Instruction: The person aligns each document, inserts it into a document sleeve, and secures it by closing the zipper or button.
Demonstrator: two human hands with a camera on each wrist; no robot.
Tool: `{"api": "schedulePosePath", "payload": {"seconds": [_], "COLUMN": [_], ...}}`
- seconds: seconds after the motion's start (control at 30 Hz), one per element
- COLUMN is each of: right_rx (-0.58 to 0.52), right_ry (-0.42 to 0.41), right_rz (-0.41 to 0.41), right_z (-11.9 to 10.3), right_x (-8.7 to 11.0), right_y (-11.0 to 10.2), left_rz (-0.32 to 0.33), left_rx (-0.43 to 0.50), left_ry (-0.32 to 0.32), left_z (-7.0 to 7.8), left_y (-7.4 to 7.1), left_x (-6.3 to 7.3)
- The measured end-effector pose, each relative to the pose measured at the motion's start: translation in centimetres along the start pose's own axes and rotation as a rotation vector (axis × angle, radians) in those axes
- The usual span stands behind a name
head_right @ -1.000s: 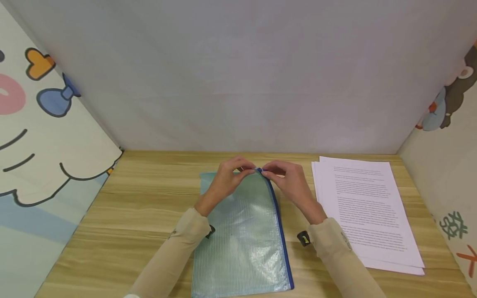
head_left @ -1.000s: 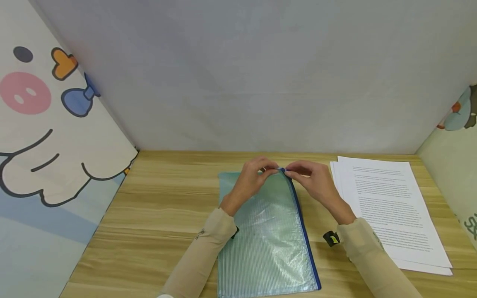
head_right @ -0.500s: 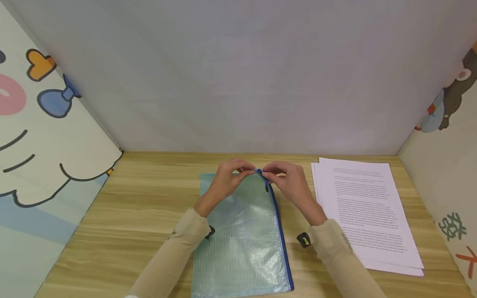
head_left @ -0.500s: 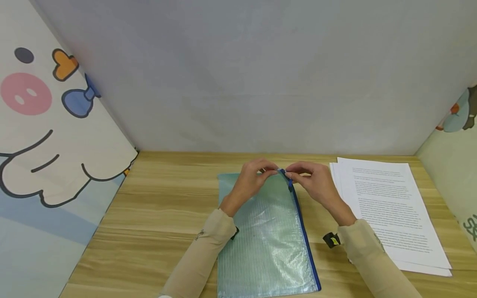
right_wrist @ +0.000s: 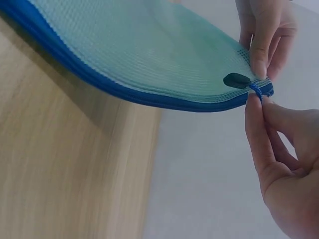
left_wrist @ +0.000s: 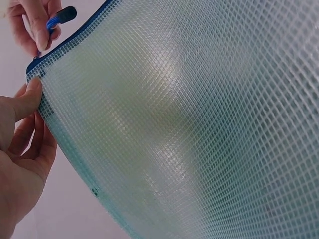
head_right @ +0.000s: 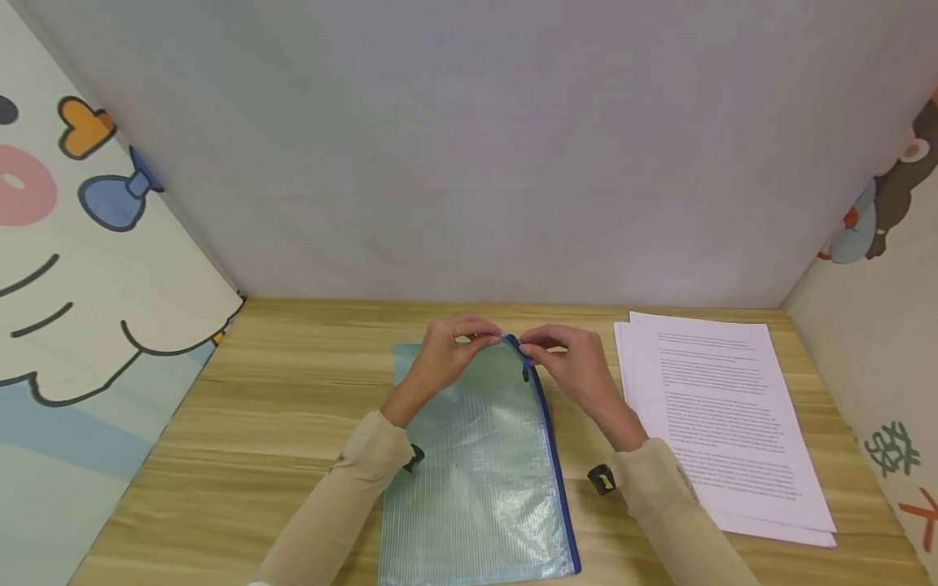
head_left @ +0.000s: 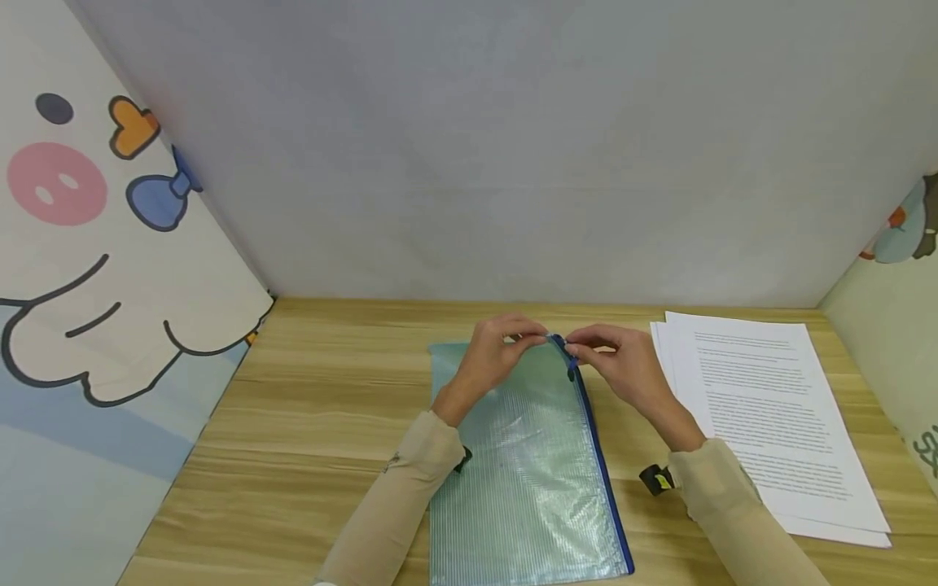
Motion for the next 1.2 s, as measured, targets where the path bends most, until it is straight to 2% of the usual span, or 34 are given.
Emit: {"api": "schedulePosePath", "payload": {"seconds": [0.87,1.2], "right_rx": [0.003,-0.010], "right_ry": [0.046,0.065], "right_rz": [-0.017,-0.031], "right_z": [1.0,1.3], "right_x": [0.7,1.1], "right_y": [0.6,0.7], "left_rz": [0.001,-0.005], "left_rx": [0.020,0.041], "left_ry": [-0.003,-0.026], "left_z": [-0.4,-0.4], "left_y": [-0.3,-0.2], "left_x": [0.3,0.2]}}
Point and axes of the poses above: each hand's wrist, its own x-axis away from the middle knuckle, its own y-axis out of the palm, z = x × y, the point moved 5 cm from there along -x, towards the middle knuckle, and after that the axes turned 15 degrees about -z, right-handed, at the moved point
